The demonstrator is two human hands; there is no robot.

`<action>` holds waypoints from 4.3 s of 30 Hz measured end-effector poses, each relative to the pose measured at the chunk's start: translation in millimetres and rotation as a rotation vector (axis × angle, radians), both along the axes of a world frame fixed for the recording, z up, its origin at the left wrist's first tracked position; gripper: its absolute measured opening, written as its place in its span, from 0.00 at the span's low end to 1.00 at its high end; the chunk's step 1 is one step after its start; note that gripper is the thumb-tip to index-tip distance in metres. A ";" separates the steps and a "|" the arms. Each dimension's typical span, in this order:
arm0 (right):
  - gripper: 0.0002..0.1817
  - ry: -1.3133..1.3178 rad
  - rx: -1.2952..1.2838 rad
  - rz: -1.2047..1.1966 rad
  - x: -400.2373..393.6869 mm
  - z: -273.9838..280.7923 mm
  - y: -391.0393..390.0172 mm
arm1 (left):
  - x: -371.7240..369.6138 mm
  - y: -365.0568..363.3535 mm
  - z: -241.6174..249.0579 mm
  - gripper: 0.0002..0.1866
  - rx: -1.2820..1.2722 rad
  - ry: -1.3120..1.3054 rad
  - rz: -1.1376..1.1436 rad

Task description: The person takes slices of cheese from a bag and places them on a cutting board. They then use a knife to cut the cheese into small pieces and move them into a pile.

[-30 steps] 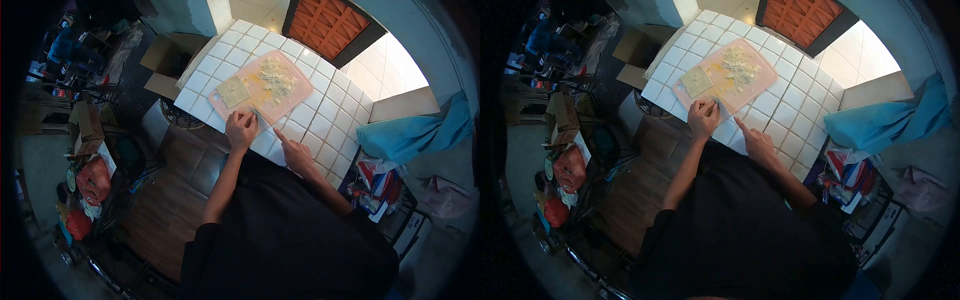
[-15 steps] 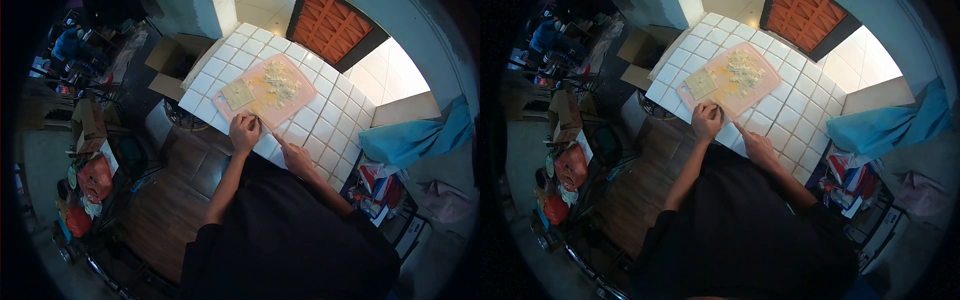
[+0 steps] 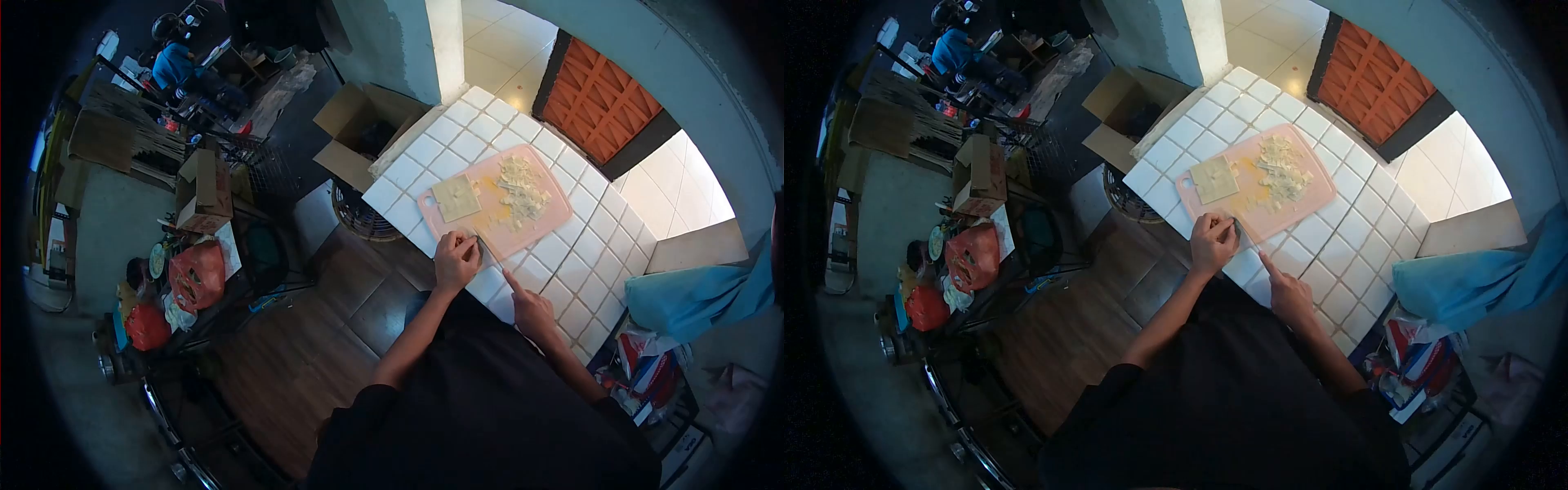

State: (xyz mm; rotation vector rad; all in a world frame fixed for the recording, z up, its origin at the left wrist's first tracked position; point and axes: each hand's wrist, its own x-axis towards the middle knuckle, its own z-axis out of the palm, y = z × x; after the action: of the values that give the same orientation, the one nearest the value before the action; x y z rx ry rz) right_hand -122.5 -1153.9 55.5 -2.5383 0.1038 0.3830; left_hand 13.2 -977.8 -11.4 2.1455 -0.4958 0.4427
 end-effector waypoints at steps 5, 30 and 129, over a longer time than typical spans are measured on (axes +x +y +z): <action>0.33 0.028 -0.005 -0.007 1.6 3.1 -1.8 | -2.7 -1.3 1.1 0.08 -0.024 0.023 0.014; 0.40 -0.106 0.020 0.005 9.2 -20.3 17.6 | -2.3 2.2 -12.2 0.08 -0.026 -0.005 0.019; 0.33 -0.181 0.316 -0.255 4.3 -11.7 9.8 | 7.4 -9.9 5.3 0.09 -0.102 0.094 -0.060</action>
State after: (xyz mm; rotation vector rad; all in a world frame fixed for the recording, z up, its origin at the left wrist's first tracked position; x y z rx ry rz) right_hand -118.2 -1144.1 43.8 -2.2008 0.2725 0.0618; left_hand 20.6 -987.7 -6.2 2.0376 -0.4735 0.3252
